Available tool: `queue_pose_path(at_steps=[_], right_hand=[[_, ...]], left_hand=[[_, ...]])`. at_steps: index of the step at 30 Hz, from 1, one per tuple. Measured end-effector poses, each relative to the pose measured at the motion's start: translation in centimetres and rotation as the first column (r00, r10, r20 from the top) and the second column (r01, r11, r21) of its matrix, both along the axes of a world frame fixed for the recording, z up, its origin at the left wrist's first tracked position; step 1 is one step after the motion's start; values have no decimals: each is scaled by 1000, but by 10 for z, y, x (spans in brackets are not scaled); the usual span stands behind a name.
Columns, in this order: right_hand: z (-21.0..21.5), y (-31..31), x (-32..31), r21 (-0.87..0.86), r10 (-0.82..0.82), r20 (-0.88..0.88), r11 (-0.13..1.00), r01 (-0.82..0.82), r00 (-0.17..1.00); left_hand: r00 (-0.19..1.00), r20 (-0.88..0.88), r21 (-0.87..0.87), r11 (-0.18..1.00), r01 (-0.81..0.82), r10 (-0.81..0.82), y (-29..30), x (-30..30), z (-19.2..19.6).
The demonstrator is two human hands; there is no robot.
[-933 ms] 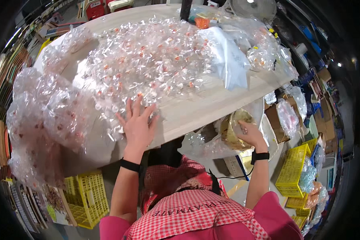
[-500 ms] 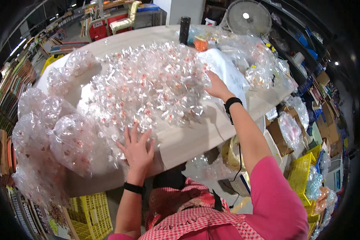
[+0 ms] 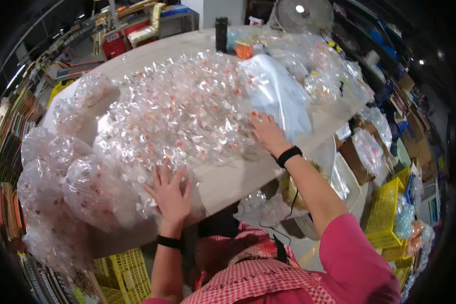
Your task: Sorting and bagging small plastic-wrapped items on a workbench.
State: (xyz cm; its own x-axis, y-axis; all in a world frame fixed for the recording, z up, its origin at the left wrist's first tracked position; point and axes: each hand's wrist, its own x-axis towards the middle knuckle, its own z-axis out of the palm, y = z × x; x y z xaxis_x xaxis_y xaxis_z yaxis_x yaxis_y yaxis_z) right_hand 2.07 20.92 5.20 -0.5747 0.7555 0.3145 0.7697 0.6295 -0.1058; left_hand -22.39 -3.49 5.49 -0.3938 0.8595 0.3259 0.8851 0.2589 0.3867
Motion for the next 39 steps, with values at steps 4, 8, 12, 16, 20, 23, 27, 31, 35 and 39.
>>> queue_pose_path(at_steps=[4, 8, 12, 16, 20, 23, 27, 31, 35, 39], right_hand=[[-2, -14, 37, -95, 79, -349, 988, -119, 934], [-5, -23, 70, -192, 10, -425, 976, -101, 905], [-4, -25, 82, -224, -56, -460, 973, -55, 886], [-5, -9, 81, -179, -21, -515, 980, -84, 857], [14, 14, 68, 38, 12, -479, 999, 7, 878], [40, 16, 37, -152, -43, -556, 987, -51, 830], [32, 42, 33, -410, -43, -324, 907, -99, 945], [15, 51, 34, -383, 86, -122, 915, -127, 989], [14, 34, 46, -281, 39, -198, 955, -95, 979], [29, -18, 79, -189, -22, -635, 974, -127, 772]], left_hand=[[1000, -14, 22, 1000, 20, -20, 7, 0, -5], [1000, -16, 12, 1000, 7, -7, 7, 1, -11], [1000, -6, -16, 1000, -6, 6, 5, 2, -7], [1000, -22, 0, 1000, -10, 10, 4, 0, -10], [999, -34, 20, 1000, 9, -8, 5, 1, -11], [1000, -11, 27, 1000, -4, 5, 0, 0, -9], [1000, 15, 40, 999, 14, -15, 3, 7, -4], [1000, 15, 49, 999, 19, -19, 2, 3, -5], [1000, 26, 41, 999, 15, -16, 4, 3, -6], [1000, 17, 30, 999, 11, -12, 6, 3, -8]])
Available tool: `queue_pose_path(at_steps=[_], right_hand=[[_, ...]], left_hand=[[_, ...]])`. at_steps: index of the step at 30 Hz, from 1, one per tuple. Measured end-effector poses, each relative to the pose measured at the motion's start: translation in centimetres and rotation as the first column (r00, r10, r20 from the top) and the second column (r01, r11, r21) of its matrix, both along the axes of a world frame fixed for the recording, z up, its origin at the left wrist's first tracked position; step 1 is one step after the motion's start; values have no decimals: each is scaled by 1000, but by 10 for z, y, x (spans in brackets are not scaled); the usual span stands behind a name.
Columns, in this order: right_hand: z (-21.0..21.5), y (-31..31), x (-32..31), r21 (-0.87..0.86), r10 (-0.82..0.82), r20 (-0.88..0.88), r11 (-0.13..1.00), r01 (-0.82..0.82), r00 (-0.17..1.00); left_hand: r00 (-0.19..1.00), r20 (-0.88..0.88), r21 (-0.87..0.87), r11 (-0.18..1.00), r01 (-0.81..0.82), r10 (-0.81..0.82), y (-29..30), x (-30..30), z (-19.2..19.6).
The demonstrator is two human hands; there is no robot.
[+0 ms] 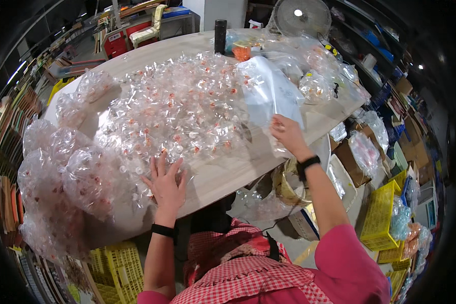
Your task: Sorting and bagging small plastic-wrapped items on a workbench.
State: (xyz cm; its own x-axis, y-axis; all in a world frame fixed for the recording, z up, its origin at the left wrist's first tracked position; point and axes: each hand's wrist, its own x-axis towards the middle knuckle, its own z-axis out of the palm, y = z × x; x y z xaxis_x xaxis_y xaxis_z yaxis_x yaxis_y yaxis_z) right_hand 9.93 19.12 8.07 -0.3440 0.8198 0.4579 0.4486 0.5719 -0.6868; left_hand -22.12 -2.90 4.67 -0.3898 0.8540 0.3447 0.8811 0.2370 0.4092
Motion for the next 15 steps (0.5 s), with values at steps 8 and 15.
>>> queue_pose_path(at_steps=[8, 15], right_hand=[[-25, -99, 113, -150, -239, 292, 945, 291, 926], [15, -93, 38, 74, -137, 516, 991, 115, 846]], left_hand=[[999, -34, 18, 1000, 8, -8, 1, 0, -6], [1000, -15, 45, 999, -8, 9, -8, -2, -3]])
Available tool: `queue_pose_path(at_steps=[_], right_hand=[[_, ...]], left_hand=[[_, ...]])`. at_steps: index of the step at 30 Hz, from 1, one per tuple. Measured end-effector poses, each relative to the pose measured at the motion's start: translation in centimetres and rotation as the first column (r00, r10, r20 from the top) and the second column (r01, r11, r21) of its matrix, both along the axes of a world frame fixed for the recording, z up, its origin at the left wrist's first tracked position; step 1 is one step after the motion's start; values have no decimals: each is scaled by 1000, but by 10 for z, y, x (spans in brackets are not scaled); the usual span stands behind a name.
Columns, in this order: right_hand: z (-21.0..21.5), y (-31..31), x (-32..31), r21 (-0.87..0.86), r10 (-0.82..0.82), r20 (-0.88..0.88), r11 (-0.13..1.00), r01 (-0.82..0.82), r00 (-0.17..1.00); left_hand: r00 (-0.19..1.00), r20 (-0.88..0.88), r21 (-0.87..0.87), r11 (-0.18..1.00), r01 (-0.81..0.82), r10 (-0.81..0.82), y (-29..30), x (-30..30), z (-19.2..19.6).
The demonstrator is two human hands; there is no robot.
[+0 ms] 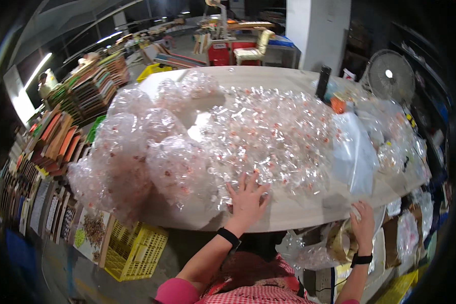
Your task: Sorting and bagging small plastic-wrapped items on a workbench.
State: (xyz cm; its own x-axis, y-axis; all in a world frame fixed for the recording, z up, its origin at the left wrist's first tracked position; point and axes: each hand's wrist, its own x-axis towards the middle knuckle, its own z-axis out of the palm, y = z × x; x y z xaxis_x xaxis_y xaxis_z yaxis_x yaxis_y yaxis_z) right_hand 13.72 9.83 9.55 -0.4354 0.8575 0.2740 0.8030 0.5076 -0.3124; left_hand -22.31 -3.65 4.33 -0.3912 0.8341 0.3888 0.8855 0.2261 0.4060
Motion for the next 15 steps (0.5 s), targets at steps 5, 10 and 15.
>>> queue_pose_path(at_steps=[5, 10, 15], right_hand=[[19, 48, -131, 148, 368, -56, 922, -357, 928], [-35, 71, -164, -41, 357, 258, 932, -359, 898], [-21, 31, -137, -156, 141, 264, 983, -102, 954]], left_hand=[[1000, -23, -30, 1000, 8, -9, 1, 1, -5], [1000, -22, -47, 999, -9, 8, 0, 3, -8], [999, 33, -35, 999, 37, -36, 7, 7, -5]])
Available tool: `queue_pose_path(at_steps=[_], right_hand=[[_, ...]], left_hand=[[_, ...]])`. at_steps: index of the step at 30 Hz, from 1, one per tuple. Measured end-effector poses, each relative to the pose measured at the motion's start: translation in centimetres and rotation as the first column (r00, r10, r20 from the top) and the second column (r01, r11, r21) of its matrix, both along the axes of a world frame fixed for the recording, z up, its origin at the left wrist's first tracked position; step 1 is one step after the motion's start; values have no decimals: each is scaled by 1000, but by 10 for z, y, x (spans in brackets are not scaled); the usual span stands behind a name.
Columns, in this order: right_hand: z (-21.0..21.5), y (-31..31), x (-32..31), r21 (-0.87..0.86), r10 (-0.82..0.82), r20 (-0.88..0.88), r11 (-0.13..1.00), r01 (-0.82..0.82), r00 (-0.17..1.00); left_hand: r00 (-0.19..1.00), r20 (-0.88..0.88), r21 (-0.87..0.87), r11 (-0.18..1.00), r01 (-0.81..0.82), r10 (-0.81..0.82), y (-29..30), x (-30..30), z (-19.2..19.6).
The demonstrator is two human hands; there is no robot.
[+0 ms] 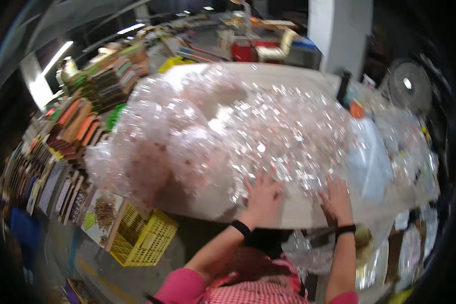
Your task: Sorting and bagging small plastic-wrapped items on a workbench.
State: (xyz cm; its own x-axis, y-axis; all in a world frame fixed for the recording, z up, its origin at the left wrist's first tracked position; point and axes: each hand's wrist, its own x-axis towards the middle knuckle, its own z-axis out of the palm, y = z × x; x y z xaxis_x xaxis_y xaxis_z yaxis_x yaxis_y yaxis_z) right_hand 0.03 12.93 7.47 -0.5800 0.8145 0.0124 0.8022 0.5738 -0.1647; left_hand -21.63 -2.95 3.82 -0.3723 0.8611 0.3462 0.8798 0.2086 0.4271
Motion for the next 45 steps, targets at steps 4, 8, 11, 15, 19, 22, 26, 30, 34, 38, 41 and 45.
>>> queue_pose_path(at_steps=[4, 8, 11, 15, 19, 22, 26, 30, 34, 38, 41, 45], right_hand=[[2, 34, 31, -46, 89, -328, 993, -110, 940], [17, 46, 61, -18, 59, -336, 997, -69, 940], [-4, 51, 83, -24, 211, -184, 975, -219, 960], [-17, 42, 84, 112, 107, -214, 990, -84, 971], [-10, 38, 81, 37, 29, -245, 999, -21, 969], [-14, 31, 77, 161, 166, -255, 979, -128, 953], [-21, 33, 79, 227, 160, -176, 967, -119, 971], [-17, 53, 86, 159, 51, -244, 987, -12, 968], [4, 53, 60, -94, -155, -492, 988, 124, 857], [18, 30, 10, 44, 88, -680, 996, -79, 728], [-19, 22, -20, 167, 175, -407, 979, -116, 896], [-31, 5, -19, 282, 112, -158, 957, -64, 981]], left_hand=[[999, 18, -22, 999, -30, 31, -1, -17, -4], [996, -63, -11, 998, -59, 58, 1, -17, -1], [998, -49, -11, 999, -35, 34, 0, -10, 3], [998, -38, -35, 998, -44, 42, -2, -7, 3], [998, -35, -40, 998, -47, 45, -3, -6, 4], [999, -31, -10, 999, -42, 42, -4, -7, 1], [998, -39, 7, 999, -46, 46, -3, -9, 1], [999, -35, 13, 999, -34, 34, 0, -7, 2], [998, -38, -15, 998, -57, 56, -3, -9, 0], [998, -37, 3, 999, -48, 48, -3, -10, 2], [999, -30, 1, 999, -44, 44, -3, -9, 3], [999, -29, 6, 999, -40, 40, -2, -9, 1]])
